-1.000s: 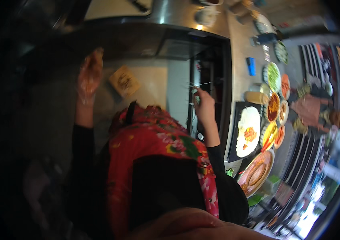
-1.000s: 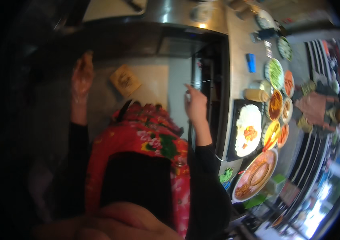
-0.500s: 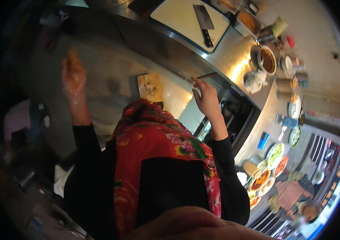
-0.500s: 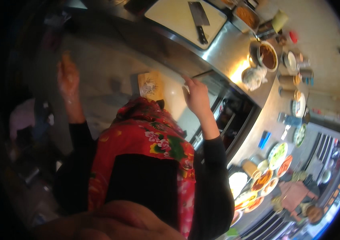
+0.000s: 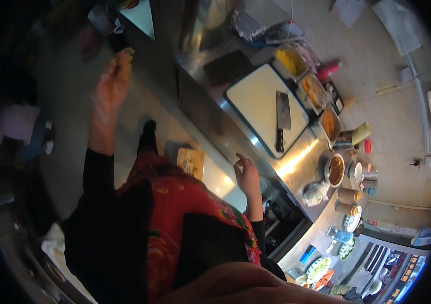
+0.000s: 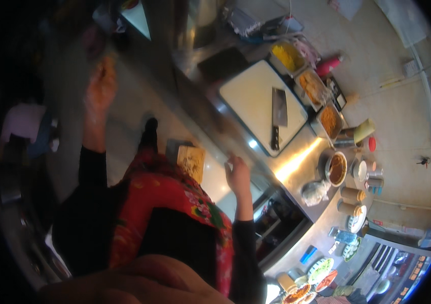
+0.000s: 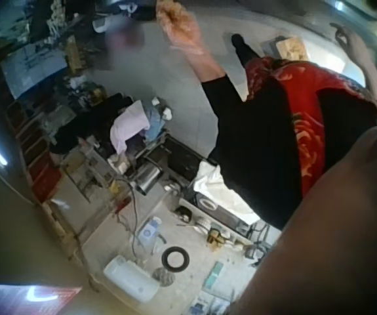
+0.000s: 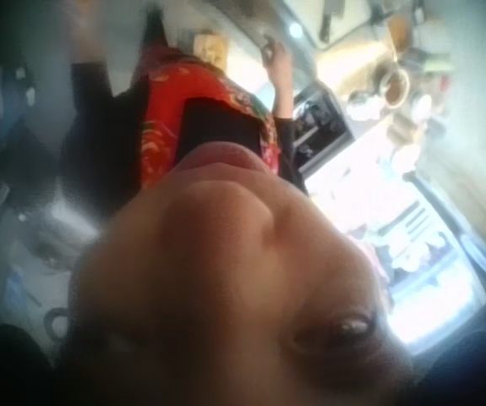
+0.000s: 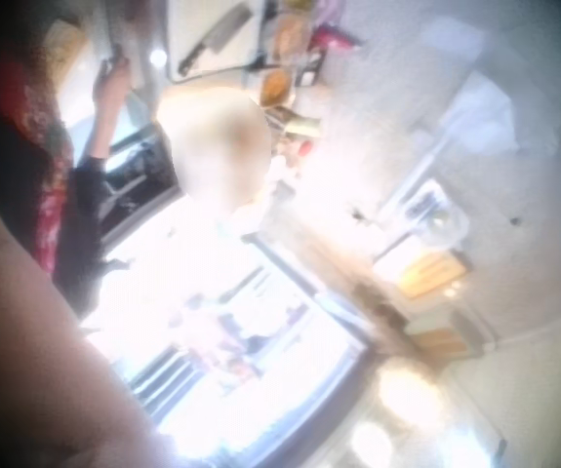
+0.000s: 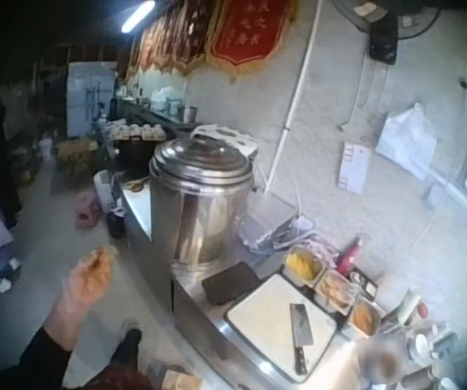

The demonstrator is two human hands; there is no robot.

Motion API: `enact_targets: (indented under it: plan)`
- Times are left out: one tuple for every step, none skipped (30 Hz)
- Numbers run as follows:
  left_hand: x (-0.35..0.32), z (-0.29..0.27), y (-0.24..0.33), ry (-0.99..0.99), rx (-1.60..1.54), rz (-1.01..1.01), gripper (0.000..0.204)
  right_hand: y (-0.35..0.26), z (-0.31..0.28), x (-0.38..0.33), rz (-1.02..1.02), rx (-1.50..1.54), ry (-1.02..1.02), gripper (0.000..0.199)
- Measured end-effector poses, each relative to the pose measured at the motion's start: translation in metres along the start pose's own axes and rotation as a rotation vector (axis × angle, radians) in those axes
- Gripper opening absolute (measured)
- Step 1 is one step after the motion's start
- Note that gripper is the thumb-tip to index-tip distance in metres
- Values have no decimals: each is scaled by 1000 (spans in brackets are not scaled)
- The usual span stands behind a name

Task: The person assembles food wraps by spreading sauce on a flatbread, adding shredded ingredients and sauces, then rolling and bagging the wraps. They repeat this process multiple times, handling dough, sauces, and fillings.

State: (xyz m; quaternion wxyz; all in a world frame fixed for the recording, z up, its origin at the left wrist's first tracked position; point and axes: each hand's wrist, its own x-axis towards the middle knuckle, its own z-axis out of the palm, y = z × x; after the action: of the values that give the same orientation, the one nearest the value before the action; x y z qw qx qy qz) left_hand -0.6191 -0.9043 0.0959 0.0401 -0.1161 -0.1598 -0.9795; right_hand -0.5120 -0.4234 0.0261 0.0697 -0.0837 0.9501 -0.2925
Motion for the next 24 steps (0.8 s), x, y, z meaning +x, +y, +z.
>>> enact_targets:
  plan:
    - [20, -13, 12, 57, 7, 12, 36, -21, 7, 21, -37, 55, 32, 43]
    - [36, -25, 20, 46, 19, -21, 36, -42, 11, 39, 29, 54, -1, 39]
    - [51, -39, 40, 28, 22, -15, 36, -72, 16, 60, 19, 174, -37, 38]
    - [78, -55, 56, -100, 16, -64, 36, -100, 18, 88, 52, 278, -44, 37]
    - [113, -72, 83, -146, 1, -85, 37, -136, 22, 126, 49, 410, -35, 36]
    - [131, -87, 105, -134, 57, -79, 37, -170, 18, 155, -17, 372, -49, 35]
    - [145, -101, 124, -39, 104, -47, 38, -202, 5, 187, -75, 307, 1, 35]
    - [156, -113, 142, -32, 145, -28, 39, -233, -13, 219, -128, 228, 46, 35]
    - [166, -125, 159, 173, 147, 16, 39, -261, -38, 252, -160, 302, 105, 31]
    - [173, -134, 180, 303, 148, 51, 39, -288, -58, 287, -223, 284, 241, 29]
    - [178, -143, 195, 437, 143, 70, 39, -311, -81, 330, -385, 77, 395, 26]
    - [183, -150, 218, 148, 198, 71, 36, -331, -101, 367, -478, -65, 504, 25]
    - [183, -157, 230, 85, 174, 52, 36, -349, -114, 405, -505, -69, 600, 25]
    - [180, -164, 241, 94, 156, 70, 35, -363, -127, 440, -534, -199, 683, 28]
    - [176, -169, 249, 53, 161, 111, 34, -373, -138, 467, -669, -374, 746, 30]
    - [174, -176, 255, 140, 141, 96, 33, -380, -141, 488, -548, -346, 628, 32]
    - [173, -183, 260, 176, 138, 91, 32, -387, -140, 507, -479, -331, 519, 33]
    - [175, -189, 262, 157, 150, 92, 30, -391, -137, 522, -322, -318, 403, 35]
    - [178, -195, 265, 232, 133, 80, 29, -394, -133, 532, -339, -279, 369, 36]
    - [184, -201, 265, 252, 129, 73, 29, -395, -130, 541, -268, -243, 327, 36]
    - [190, -204, 268, 340, 103, 76, 28, -394, -129, 546, -224, -202, 308, 37]
    - [199, -206, 269, 208, 109, 38, 29, -391, -132, 551, -194, -103, 266, 37]
    - [209, -205, 272, 138, 82, 21, 31, -386, -139, 555, -201, -7, 252, 37]
    - [220, -202, 275, 76, 21, -24, 33, -378, -150, 558, -231, 85, 223, 37]
